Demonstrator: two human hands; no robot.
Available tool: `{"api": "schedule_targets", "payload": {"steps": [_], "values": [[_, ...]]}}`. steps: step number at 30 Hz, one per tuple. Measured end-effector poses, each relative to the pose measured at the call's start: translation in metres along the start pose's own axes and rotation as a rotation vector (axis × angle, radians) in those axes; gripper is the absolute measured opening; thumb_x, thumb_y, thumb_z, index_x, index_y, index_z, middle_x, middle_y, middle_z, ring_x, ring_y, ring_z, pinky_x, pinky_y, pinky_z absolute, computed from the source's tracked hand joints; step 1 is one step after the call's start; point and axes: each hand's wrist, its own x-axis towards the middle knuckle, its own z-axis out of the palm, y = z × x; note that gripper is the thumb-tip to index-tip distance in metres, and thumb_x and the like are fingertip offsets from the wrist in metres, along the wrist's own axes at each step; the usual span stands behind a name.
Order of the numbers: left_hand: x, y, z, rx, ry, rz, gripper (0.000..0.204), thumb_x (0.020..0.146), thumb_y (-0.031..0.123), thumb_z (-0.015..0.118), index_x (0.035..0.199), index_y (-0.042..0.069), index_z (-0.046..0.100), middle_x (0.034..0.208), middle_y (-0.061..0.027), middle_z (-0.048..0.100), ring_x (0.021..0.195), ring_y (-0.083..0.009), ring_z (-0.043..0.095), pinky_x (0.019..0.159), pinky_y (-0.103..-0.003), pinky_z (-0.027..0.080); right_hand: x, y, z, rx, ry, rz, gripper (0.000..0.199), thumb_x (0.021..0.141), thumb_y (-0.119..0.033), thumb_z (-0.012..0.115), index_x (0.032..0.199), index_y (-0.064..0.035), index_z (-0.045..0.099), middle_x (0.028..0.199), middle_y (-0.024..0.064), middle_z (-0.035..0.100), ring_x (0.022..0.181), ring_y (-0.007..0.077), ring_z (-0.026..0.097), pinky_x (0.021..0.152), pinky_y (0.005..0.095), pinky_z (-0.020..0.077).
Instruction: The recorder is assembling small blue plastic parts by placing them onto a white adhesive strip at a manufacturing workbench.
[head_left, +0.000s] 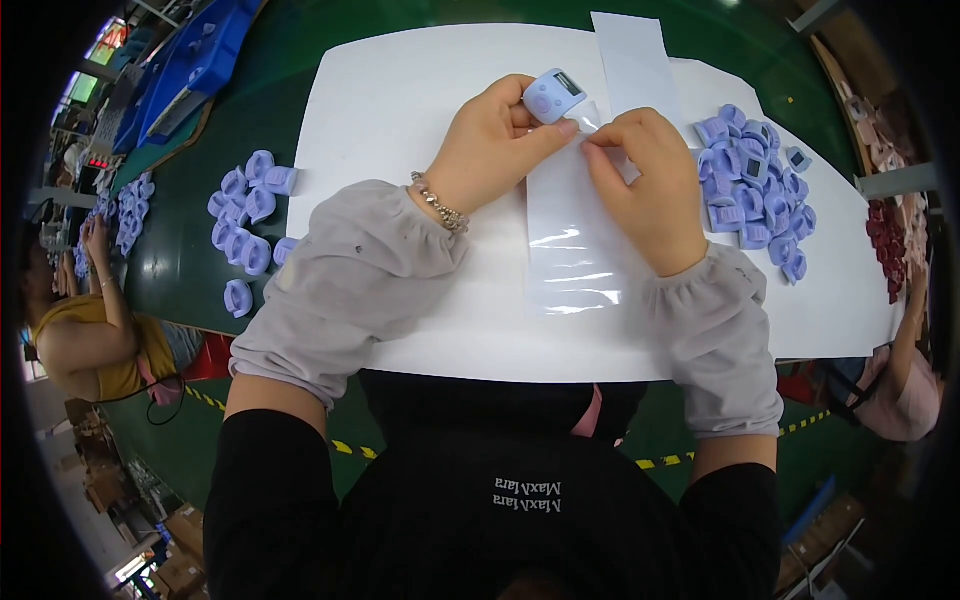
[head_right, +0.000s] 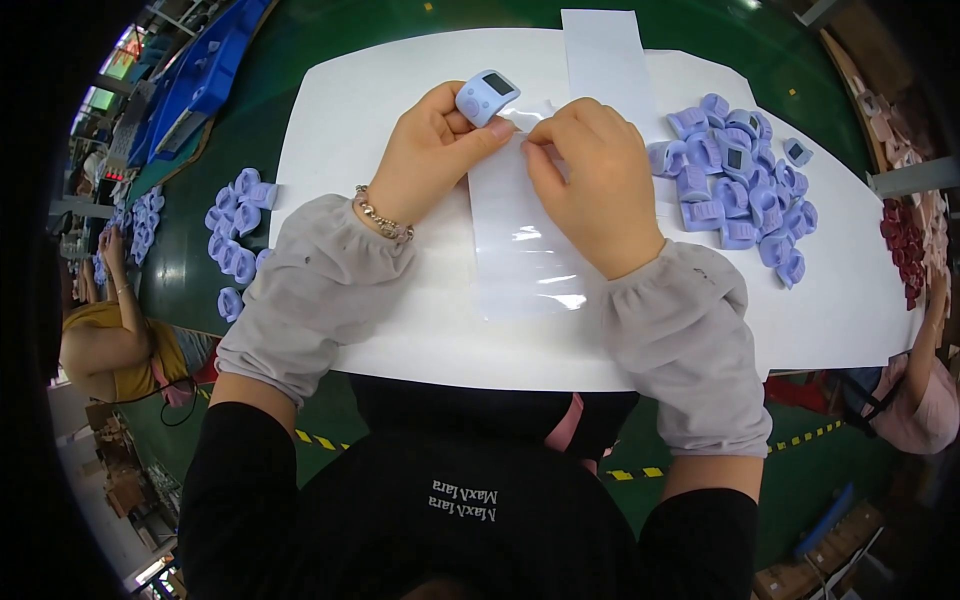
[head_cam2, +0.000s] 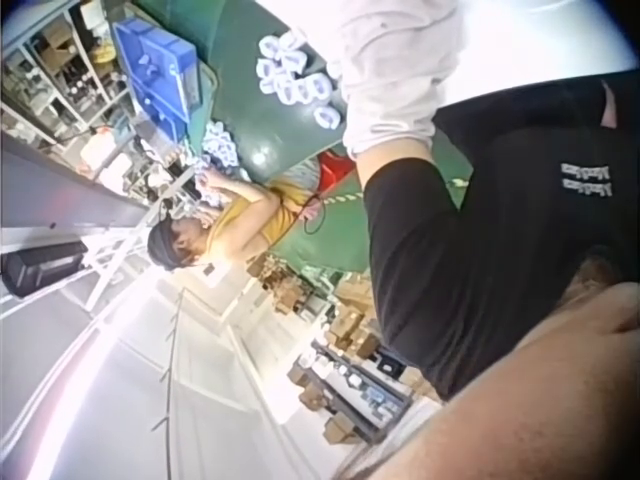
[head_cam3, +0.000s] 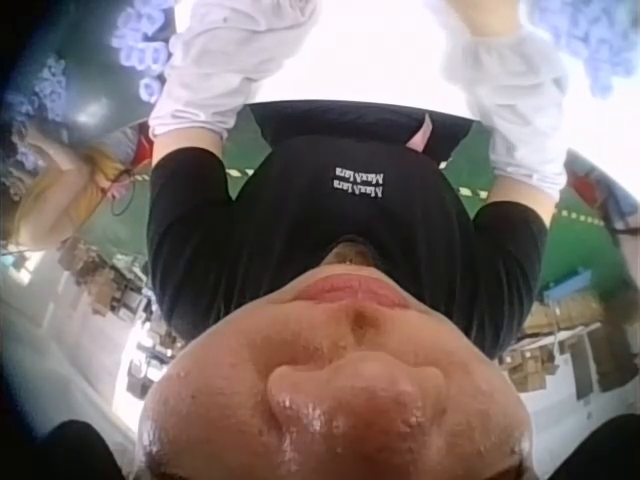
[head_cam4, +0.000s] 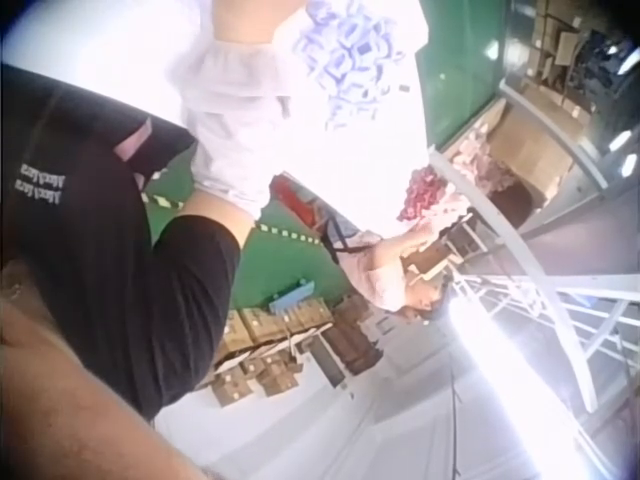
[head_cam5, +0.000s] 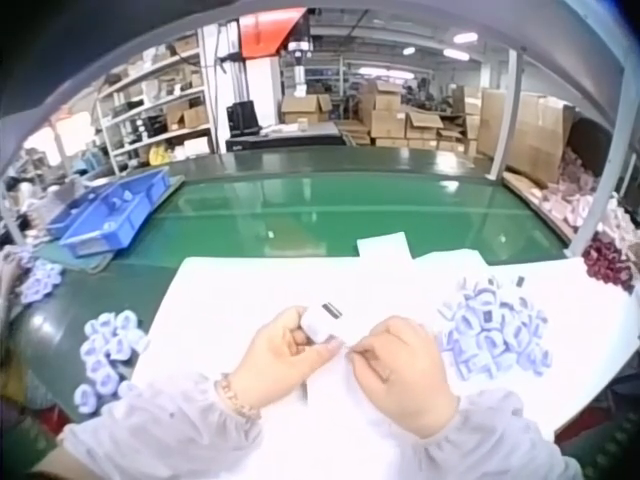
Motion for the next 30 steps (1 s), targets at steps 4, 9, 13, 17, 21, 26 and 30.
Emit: {"api": "schedule_targets", "payload": {"steps": [4,9,13,17,21,26,30], "values": [[-0.002,0.005,-0.005,0.000,-0.078,-0.087,0.038,0.086,0.018,0.067,0.112,-0.005,0.052,0.089,-0.0093,0.067,0.082,-0.0109,0.064,0.069,-0.022,0.049,0.002,-0.002,-0.011,0.175,-0.121,0.097,0.009,0.075,0.001,0.065,0.081,-0.0018,0.060,0.081,0.0052,0.058,0.078,0.0152,0.055,0.072,0.0232,0.0416],[-0.004,0.008,-0.002,-0.162,-0.172,-0.109,0.031,0.090,0.015,0.062,0.112,-0.004,0.053,0.098,-0.0098,0.065,0.091,-0.0138,0.063,0.079,-0.025,0.051,0.004,-0.002,-0.020,0.779,-0.106,0.373,0.006,0.085,-0.004,0.059,0.089,-0.0011,0.057,0.104,0.0017,0.056,0.084,0.0086,0.050,0.077,0.0223,0.0396],[-0.006,0.003,-0.003,-0.049,-0.268,0.081,0.032,0.093,0.010,0.056,0.121,-0.005,0.049,0.112,-0.0125,0.059,0.103,-0.0201,0.060,0.092,-0.033,0.049,0.004,-0.008,-0.019,0.879,-0.016,0.422,0.005,0.087,-0.005,0.058,0.090,-0.0012,0.057,0.112,0.0020,0.052,0.088,0.0087,0.049,0.078,0.0225,0.0383],[-0.006,0.003,-0.002,-0.020,-0.305,0.095,0.032,0.092,0.008,0.056,0.121,-0.004,0.050,0.112,-0.0114,0.059,0.103,-0.0197,0.060,0.092,-0.033,0.049,0.003,-0.005,-0.017,0.842,-0.039,0.351,0.005,0.087,-0.004,0.059,0.091,-0.0008,0.057,0.114,0.0017,0.051,0.090,0.0086,0.048,0.079,0.0225,0.0377],[-0.008,0.004,-0.002,-0.011,-0.307,0.076,0.032,0.092,0.007,0.056,0.122,-0.004,0.050,0.111,-0.0107,0.060,0.102,-0.0192,0.060,0.091,-0.032,0.050,0.002,-0.005,-0.015,0.824,-0.035,0.353,0.006,0.086,-0.004,0.060,0.091,0.0001,0.058,0.112,0.0018,0.050,0.088,0.0088,0.048,0.076,0.0216,0.0380],[-0.008,0.005,-0.001,0.001,-0.320,0.078,0.033,0.092,0.007,0.056,0.122,-0.005,0.050,0.111,-0.0106,0.060,0.102,-0.0191,0.060,0.091,-0.032,0.050,0.002,-0.003,-0.012,0.778,-0.010,0.307,0.006,0.086,-0.002,0.060,0.090,0.0012,0.057,0.109,0.0025,0.050,0.086,0.0087,0.047,0.073,0.0215,0.0386],[-0.008,0.005,-0.001,0.015,-0.324,0.072,0.033,0.092,0.007,0.056,0.122,-0.005,0.050,0.111,-0.0107,0.060,0.102,-0.0192,0.060,0.091,-0.032,0.050,0.002,-0.002,-0.012,0.779,0.002,0.281,0.005,0.085,0.000,0.060,0.089,0.0019,0.057,0.109,0.0036,0.050,0.084,0.0086,0.047,0.072,0.0212,0.0390]]}}
